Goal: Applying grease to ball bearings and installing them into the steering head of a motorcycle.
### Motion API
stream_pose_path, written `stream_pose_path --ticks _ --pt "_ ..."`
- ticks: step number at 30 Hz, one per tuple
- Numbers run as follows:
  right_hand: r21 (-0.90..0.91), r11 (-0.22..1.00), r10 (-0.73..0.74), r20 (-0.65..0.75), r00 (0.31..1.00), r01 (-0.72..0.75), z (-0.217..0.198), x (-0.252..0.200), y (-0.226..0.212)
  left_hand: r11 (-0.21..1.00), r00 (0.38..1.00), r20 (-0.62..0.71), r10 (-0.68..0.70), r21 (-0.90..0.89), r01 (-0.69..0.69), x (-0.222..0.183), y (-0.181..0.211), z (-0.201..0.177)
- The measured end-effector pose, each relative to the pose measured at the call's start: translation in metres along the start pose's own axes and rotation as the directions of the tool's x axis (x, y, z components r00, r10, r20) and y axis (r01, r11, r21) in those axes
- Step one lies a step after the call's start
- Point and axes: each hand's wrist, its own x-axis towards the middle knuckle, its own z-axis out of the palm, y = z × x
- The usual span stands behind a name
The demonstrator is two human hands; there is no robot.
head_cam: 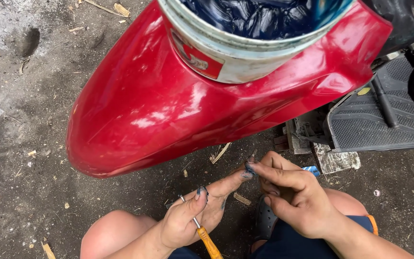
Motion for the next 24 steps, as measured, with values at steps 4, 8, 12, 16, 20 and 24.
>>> stream_pose_path --ticks 4,8,12,16,20,24 --pt "-0.284 0.958 -0.054 -0.024 0.998 0.045 0.01 0.008 -0.017 0.996 1.0 -0.016 0.016 -0.083 -0.017 0.0 -0.009 -0.006" --pt "-0.113 0.994 0.009 0.076 0.997 -0.001 0.011 -0.002 -0.015 0.998 1.0 -0.003 -0.02 -0.067 0.02 0.01 -0.008 -0.01" --pt "0.673 0.7 0.036 0.303 0.952 -0.241 0.022 -0.007 -0.006 0.996 0.997 0.047 -0.063 0.064 0.06 0.01 -0.015 -0.02" --pt "0.79 0.491 0.07 0.385 0.92 -0.368 0.033 -0.01 -0.002 0.981 0.996 0.086 -0.007 0.193 -0.01 0.013 -0.009 -0.019" --pt "0.815 0.342 0.103 0.463 0.88 -0.469 0.039 -0.013 0.002 0.898 0.997 0.063 0.047 0.435 -0.069 0.014 -0.001 -0.021" --pt "0.827 0.299 0.099 0.469 0.878 -0.476 0.039 -0.016 0.005 0.79 0.995 0.037 0.091 0.606 -0.095 0.012 -0.006 -0.027"
